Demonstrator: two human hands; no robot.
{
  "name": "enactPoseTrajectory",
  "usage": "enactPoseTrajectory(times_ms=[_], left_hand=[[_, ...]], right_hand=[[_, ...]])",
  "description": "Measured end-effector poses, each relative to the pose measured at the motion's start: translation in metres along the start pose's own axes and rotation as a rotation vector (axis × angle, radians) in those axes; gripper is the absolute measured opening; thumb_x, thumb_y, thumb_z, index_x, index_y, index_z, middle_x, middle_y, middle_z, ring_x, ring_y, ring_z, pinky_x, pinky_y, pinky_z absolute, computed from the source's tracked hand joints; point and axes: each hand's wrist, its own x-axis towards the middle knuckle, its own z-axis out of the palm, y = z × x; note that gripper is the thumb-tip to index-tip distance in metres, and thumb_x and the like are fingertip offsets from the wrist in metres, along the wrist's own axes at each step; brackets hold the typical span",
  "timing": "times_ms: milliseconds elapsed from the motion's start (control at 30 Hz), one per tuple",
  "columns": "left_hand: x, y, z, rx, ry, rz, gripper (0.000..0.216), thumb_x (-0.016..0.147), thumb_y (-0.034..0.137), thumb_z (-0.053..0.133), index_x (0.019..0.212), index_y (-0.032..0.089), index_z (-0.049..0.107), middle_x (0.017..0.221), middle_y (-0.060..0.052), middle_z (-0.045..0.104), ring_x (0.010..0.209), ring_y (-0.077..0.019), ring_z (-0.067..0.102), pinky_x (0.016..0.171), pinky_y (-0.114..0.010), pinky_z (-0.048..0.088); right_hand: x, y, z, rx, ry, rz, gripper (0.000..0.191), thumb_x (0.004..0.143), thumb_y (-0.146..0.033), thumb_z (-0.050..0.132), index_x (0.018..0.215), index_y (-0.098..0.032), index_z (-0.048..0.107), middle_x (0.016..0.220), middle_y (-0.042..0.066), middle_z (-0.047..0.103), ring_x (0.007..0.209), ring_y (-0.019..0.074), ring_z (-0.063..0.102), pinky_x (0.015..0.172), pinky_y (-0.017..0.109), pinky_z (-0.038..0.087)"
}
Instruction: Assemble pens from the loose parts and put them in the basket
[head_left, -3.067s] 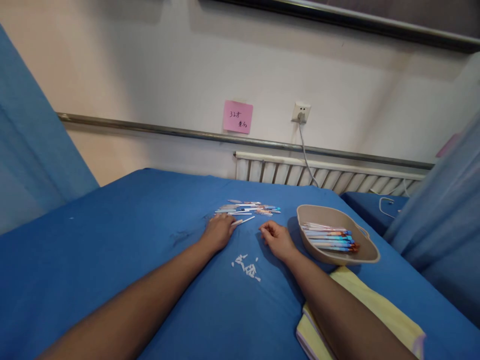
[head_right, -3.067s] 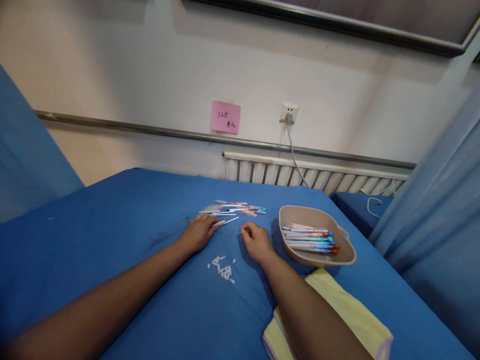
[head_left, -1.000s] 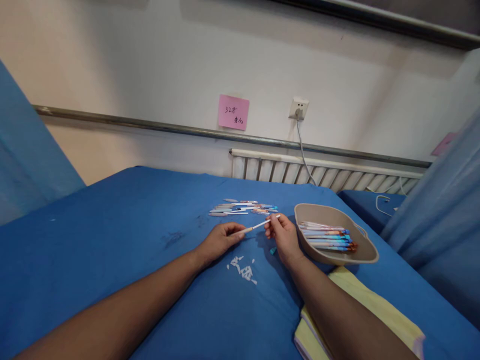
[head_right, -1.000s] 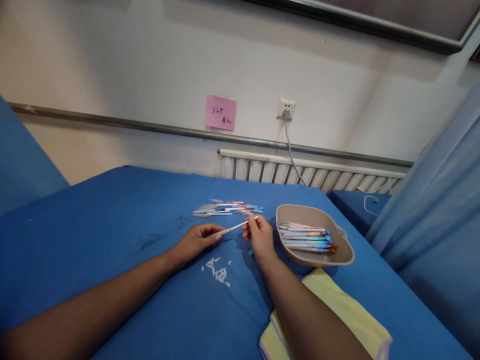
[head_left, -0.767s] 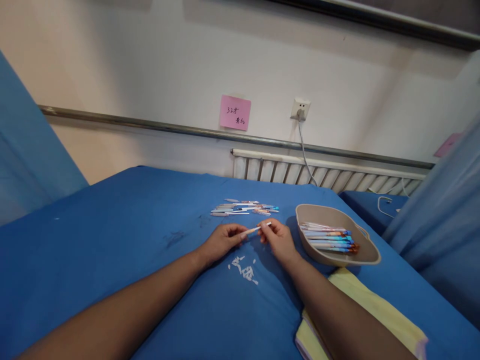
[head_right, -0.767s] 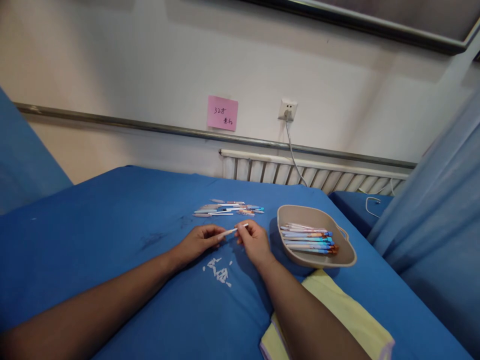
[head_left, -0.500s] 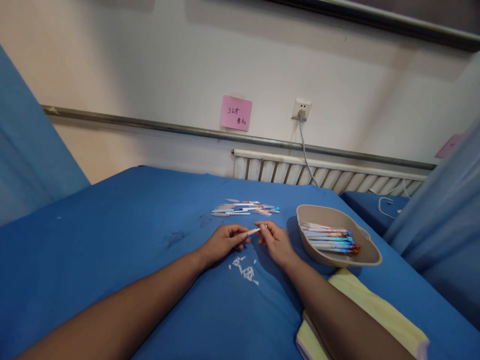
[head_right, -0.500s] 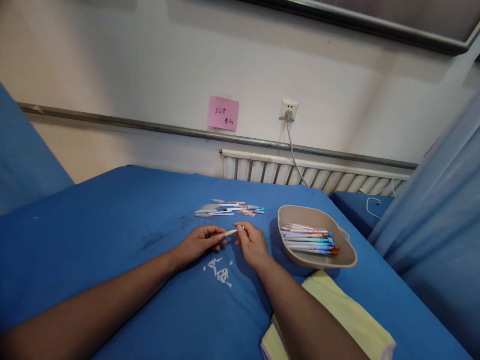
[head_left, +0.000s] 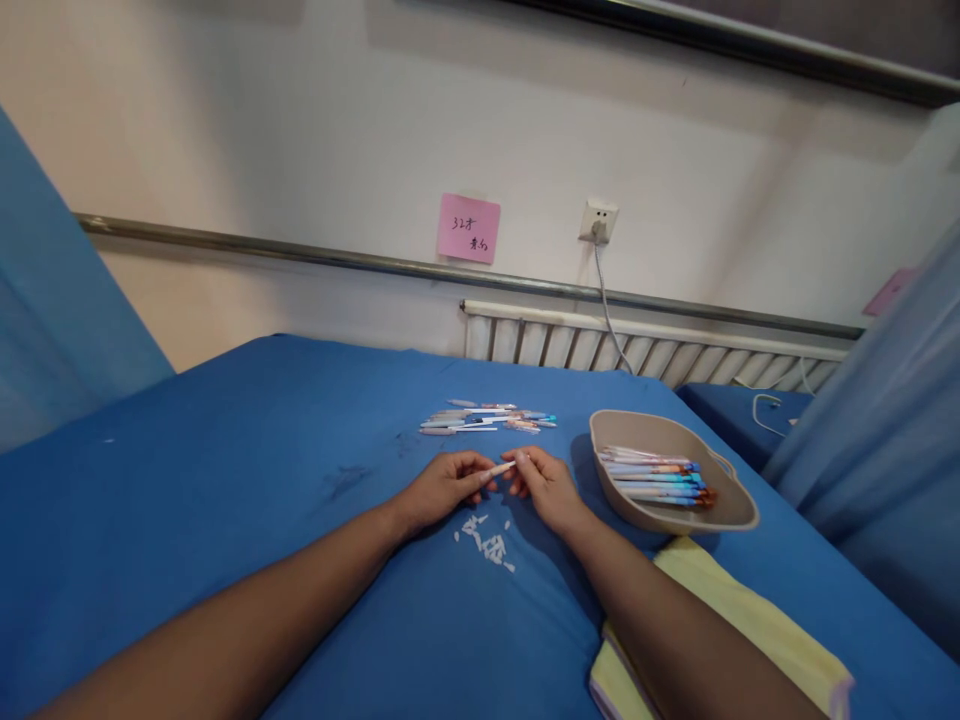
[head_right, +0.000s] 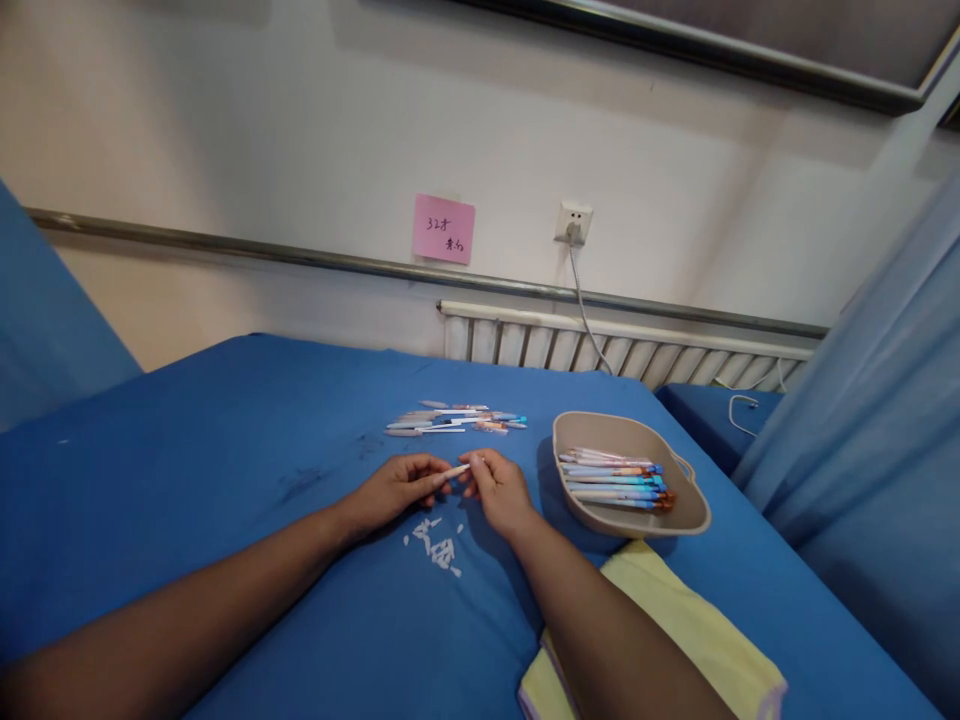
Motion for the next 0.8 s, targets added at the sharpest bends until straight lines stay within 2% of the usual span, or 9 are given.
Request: enactPoseTrajectory(times_ms=[267,567,667,800], left_hand=[[0.002,-0.001,0.002,-0.024,0.078,-0.031,0.035,0.065,0.041,0.07,0.085,0.013,0.062,0.07,0.0,0.063,0.054,-0.009,0.05,0.055,-0.022,0.04],[0.003,-0.003,0.0,-0.075,0.103,-0.053,0.033,0.064,0.039,0.071,0.083,0.014,0.061,0.07,0.0,0.064,0.054,-0.0088,0.051,0.055,-0.021,0.039],[0.002,-0.002,0.0,-0.078,0.106,-0.052,0.034,0.064,0.039,0.072,0.083,0.013,0.061,0.071,0.0,0.065,0.054,-0.009,0.051,0.055,-0.022,0.04],[0.0,0.002,0.0,-0.042,0.032,-0.02,0.034,0.07,0.041,0.067,0.089,0.013,0.063,0.076,-0.002,0.066,0.056,-0.0091,0.052,0.056,-0.021,0.039]], right_hand=[[0.0,-0.005,0.002,0.101,0.042,0.021,0.039,0.08,-0.055,0.049,0.076,-0.018,0.059,0.062,-0.001,0.06,0.049,0.011,0.051,0.049,0.023,0.041],[0.005,-0.006,-0.01,0.163,0.203,0.029,0.041,0.08,-0.057,0.047,0.07,-0.018,0.056,0.056,-0.002,0.055,0.045,0.0098,0.046,0.046,0.022,0.037],[0.003,-0.006,-0.008,0.093,0.164,0.002,0.042,0.082,-0.056,0.044,0.073,-0.018,0.058,0.058,-0.001,0.056,0.047,0.0103,0.048,0.048,0.022,0.038],[-0.003,-0.006,0.001,-0.073,0.035,-0.057,0.041,0.087,-0.052,0.039,0.088,-0.019,0.063,0.064,0.0,0.061,0.054,0.0124,0.055,0.053,0.024,0.042]])
